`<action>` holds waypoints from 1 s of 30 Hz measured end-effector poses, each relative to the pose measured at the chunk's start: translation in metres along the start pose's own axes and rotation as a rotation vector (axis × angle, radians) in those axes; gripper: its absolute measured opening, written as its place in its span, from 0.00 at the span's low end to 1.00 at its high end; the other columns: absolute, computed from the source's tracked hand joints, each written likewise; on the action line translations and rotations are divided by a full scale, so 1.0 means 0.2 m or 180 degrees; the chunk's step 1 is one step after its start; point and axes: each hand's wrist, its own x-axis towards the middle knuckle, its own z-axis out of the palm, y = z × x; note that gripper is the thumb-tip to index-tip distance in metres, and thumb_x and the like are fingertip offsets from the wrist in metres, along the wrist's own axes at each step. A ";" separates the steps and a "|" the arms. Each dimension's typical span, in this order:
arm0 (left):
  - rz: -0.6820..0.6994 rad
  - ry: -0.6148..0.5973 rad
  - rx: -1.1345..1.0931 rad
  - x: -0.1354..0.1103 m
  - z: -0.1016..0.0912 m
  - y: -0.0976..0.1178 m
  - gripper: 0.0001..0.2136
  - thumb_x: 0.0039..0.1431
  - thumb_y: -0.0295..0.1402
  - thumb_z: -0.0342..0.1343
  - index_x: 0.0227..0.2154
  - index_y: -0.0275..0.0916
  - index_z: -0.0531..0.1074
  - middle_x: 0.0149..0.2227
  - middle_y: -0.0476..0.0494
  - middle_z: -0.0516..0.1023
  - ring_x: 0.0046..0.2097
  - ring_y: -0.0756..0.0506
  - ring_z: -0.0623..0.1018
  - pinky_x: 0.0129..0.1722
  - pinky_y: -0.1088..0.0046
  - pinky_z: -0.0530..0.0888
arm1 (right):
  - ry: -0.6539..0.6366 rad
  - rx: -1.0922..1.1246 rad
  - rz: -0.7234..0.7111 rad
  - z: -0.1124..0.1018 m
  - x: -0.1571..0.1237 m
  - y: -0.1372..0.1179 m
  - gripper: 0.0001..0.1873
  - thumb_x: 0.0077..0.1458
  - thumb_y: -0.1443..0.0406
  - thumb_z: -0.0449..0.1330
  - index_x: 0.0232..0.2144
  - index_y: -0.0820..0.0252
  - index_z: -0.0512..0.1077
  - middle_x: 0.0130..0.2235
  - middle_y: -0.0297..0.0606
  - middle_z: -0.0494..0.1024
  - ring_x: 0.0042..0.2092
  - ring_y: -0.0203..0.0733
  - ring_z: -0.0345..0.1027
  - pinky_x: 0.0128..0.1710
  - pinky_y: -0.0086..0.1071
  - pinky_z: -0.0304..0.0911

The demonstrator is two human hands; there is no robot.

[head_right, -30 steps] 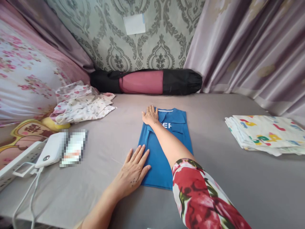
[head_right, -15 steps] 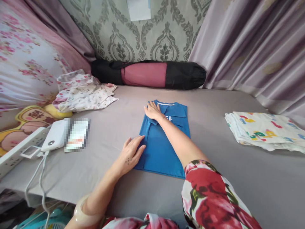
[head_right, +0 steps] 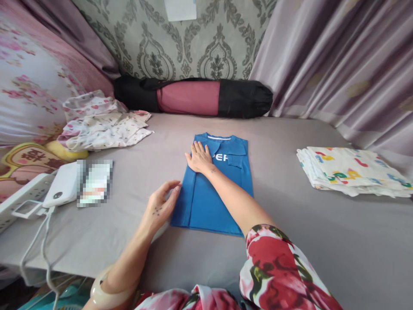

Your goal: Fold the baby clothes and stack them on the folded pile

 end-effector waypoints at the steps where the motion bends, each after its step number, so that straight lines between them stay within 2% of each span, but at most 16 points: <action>1: 0.0001 0.0009 0.0013 0.00 0.00 0.00 0.15 0.62 0.42 0.51 0.45 0.39 0.75 0.44 0.41 0.81 0.44 0.42 0.79 0.43 0.70 0.72 | -0.0024 0.0053 -0.0006 0.00 0.00 0.00 0.34 0.67 0.54 0.39 0.67 0.71 0.50 0.70 0.47 0.45 0.70 0.47 0.32 0.67 0.47 0.28; 6: 0.0012 0.0169 -0.0028 0.01 0.00 -0.03 0.15 0.62 0.43 0.51 0.43 0.39 0.75 0.42 0.42 0.81 0.42 0.44 0.79 0.41 0.72 0.72 | -0.0028 0.0647 0.0079 -0.04 0.02 0.03 0.31 0.68 0.55 0.37 0.65 0.64 0.56 0.69 0.42 0.50 0.70 0.43 0.36 0.68 0.45 0.31; 9: -0.0042 0.0240 -0.0044 0.01 0.01 -0.03 0.16 0.61 0.44 0.51 0.42 0.39 0.75 0.40 0.43 0.81 0.37 0.46 0.79 0.36 0.74 0.72 | 0.0100 0.1203 0.0099 -0.09 0.05 0.08 0.27 0.68 0.58 0.39 0.61 0.61 0.63 0.66 0.41 0.60 0.67 0.39 0.49 0.66 0.37 0.43; 11: -0.0074 0.0251 -0.0037 0.02 0.01 -0.03 0.16 0.61 0.45 0.51 0.42 0.39 0.75 0.39 0.43 0.81 0.35 0.47 0.79 0.34 0.75 0.71 | 0.0366 0.1513 0.0131 -0.12 0.07 0.14 0.24 0.67 0.62 0.41 0.58 0.62 0.67 0.60 0.43 0.69 0.61 0.38 0.61 0.60 0.31 0.53; 13: -0.0073 0.0247 -0.0032 0.02 0.01 -0.03 0.16 0.61 0.45 0.51 0.41 0.39 0.76 0.39 0.44 0.81 0.34 0.47 0.78 0.33 0.75 0.71 | 0.0783 0.1584 0.0325 -0.15 0.08 0.22 0.22 0.65 0.65 0.43 0.54 0.64 0.71 0.54 0.44 0.75 0.55 0.39 0.68 0.55 0.29 0.58; 15: -0.0063 0.0238 -0.0028 0.02 0.01 -0.04 0.17 0.61 0.45 0.51 0.41 0.39 0.76 0.39 0.43 0.81 0.35 0.47 0.78 0.34 0.75 0.71 | 0.1191 0.1376 0.0640 -0.18 0.08 0.29 0.21 0.63 0.68 0.45 0.49 0.64 0.74 0.50 0.45 0.78 0.53 0.42 0.69 0.54 0.31 0.59; 17: -0.0074 0.0217 -0.0015 0.02 0.01 -0.05 0.17 0.61 0.46 0.51 0.41 0.39 0.76 0.38 0.43 0.81 0.35 0.46 0.78 0.33 0.74 0.71 | 0.1401 0.1050 0.0935 -0.20 0.06 0.36 0.19 0.62 0.68 0.46 0.46 0.63 0.76 0.48 0.46 0.78 0.52 0.45 0.69 0.54 0.33 0.59; 22: -0.0176 0.0155 0.0017 0.03 0.01 -0.05 0.18 0.61 0.47 0.50 0.42 0.38 0.75 0.34 0.43 0.81 0.32 0.46 0.78 0.29 0.75 0.70 | 0.1238 0.0533 0.1502 -0.22 0.01 0.42 0.17 0.61 0.64 0.50 0.41 0.62 0.78 0.45 0.51 0.78 0.49 0.51 0.70 0.50 0.38 0.62; 30: -0.0231 0.0143 0.0032 0.03 0.01 -0.04 0.19 0.61 0.47 0.50 0.42 0.37 0.75 0.29 0.45 0.79 0.29 0.47 0.76 0.27 0.75 0.69 | 0.0813 0.0658 0.1460 -0.21 0.01 0.40 0.15 0.58 0.60 0.57 0.43 0.61 0.77 0.48 0.51 0.77 0.54 0.53 0.69 0.53 0.42 0.60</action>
